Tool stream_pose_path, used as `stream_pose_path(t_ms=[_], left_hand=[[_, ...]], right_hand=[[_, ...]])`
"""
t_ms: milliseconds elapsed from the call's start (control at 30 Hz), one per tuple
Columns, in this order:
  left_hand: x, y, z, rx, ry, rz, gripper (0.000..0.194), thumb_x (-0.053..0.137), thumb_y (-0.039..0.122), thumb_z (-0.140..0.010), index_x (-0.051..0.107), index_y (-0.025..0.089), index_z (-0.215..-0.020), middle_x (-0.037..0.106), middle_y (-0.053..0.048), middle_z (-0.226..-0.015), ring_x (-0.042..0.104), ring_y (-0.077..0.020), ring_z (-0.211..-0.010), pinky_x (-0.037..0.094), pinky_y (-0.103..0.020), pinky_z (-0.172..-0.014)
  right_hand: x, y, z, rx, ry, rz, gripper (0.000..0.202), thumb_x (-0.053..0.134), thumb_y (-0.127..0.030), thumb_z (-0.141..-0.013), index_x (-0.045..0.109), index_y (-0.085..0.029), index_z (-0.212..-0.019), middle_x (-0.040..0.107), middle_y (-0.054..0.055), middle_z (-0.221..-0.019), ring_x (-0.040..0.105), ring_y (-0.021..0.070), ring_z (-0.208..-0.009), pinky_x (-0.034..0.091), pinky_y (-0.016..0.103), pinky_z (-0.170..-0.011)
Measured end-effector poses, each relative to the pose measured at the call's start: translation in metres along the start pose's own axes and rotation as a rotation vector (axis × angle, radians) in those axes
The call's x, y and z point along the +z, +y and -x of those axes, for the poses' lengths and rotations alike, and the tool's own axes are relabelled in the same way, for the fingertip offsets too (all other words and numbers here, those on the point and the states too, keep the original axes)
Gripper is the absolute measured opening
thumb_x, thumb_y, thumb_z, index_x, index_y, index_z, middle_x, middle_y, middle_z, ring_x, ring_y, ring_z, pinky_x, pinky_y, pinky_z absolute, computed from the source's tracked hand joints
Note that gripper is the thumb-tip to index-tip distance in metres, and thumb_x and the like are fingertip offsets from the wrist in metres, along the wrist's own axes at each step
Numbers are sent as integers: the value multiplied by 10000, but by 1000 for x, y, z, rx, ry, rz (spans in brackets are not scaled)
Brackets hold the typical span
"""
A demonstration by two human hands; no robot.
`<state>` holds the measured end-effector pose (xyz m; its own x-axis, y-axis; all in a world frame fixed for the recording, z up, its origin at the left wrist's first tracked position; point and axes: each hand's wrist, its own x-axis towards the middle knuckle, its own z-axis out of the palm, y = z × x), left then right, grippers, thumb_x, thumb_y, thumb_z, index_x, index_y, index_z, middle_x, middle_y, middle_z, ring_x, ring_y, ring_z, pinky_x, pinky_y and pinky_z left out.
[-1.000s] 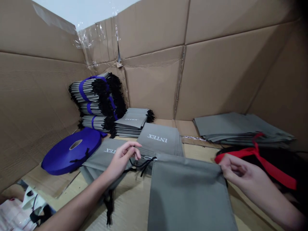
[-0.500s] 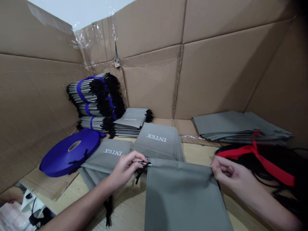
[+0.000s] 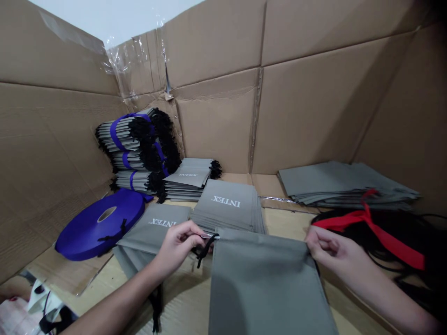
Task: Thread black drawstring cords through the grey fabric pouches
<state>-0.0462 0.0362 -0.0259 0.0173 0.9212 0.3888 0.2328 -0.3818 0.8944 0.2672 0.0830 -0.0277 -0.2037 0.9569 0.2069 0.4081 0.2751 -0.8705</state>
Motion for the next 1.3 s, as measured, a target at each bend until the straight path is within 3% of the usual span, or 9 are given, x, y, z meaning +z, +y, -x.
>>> stream_pose_path(t_ms=[367, 600, 733, 933, 1033, 1167, 1233, 1300], left_hand=[[4, 0, 5, -113, -104, 149, 59, 594, 197, -721, 579, 147, -693, 661, -10, -614, 617, -137, -567, 455, -223, -562], [13, -5, 6, -159, -59, 204, 135, 605, 118, -684, 553, 163, -800, 628, 53, -557, 550, -76, -536, 395, -159, -551], [14, -7, 6, -117, -38, 122, 100, 603, 123, -714, 624, 164, -803, 667, 27, -639, 573, -79, -576, 397, -154, -547], [12, -8, 4, -5, -4, 46, 44, 680, 173, -708, 721, 172, -724, 722, -46, -753, 651, -160, -712, 486, -226, -655], [9, -8, 1, 21, -9, 156, 25, 711, 191, -703, 722, 169, -703, 717, -70, -849, 641, -190, -856, 479, -271, -794], [-3, -4, -6, -44, 33, 547, 93, 707, 263, -738, 676, 181, -709, 667, -38, -873, 563, -198, -1022, 454, -320, -879], [-10, 1, -8, -66, -2, 750, 127, 726, 284, -719, 648, 186, -698, 618, 4, -731, 587, -167, -868, 486, -321, -805], [-16, 4, -10, -66, -121, 839, 170, 747, 307, -692, 635, 179, -684, 545, 32, -580, 570, -142, -697, 493, -314, -743]], right_hand=[[-1, 0, -2, 13, -47, 20, 262, 555, -397, -646, 405, -215, -532, 353, -48, -508, 344, 117, -483, 282, 235, -460], [-1, 2, 0, 13, -14, 88, 186, 541, -332, -615, 431, -205, -536, 363, -45, -541, 363, 117, -511, 287, 220, -486], [0, 4, 1, 17, -10, 132, 157, 512, -331, -615, 443, -201, -558, 369, -44, -562, 370, 119, -527, 285, 217, -501], [-1, 1, 2, -1, 4, 222, 158, 482, -346, -593, 436, -206, -537, 366, -44, -542, 364, 123, -519, 286, 219, -495], [-4, 4, 0, -24, 21, 253, 149, 471, -342, -596, 437, -208, -541, 369, -43, -541, 368, 125, -521, 295, 219, -493], [-10, 15, -5, -53, 73, 317, 150, 480, -344, -596, 429, -212, -548, 385, -41, -541, 388, 131, -528, 309, 222, -500], [-14, 17, -6, -55, 121, 362, 146, 483, -340, -601, 432, -212, -552, 388, -41, -538, 384, 129, -526, 298, 221, -499], [-16, 17, -6, -60, 151, 368, 151, 482, -340, -609, 426, -213, -550, 384, -41, -539, 380, 128, -526, 294, 221, -497]])
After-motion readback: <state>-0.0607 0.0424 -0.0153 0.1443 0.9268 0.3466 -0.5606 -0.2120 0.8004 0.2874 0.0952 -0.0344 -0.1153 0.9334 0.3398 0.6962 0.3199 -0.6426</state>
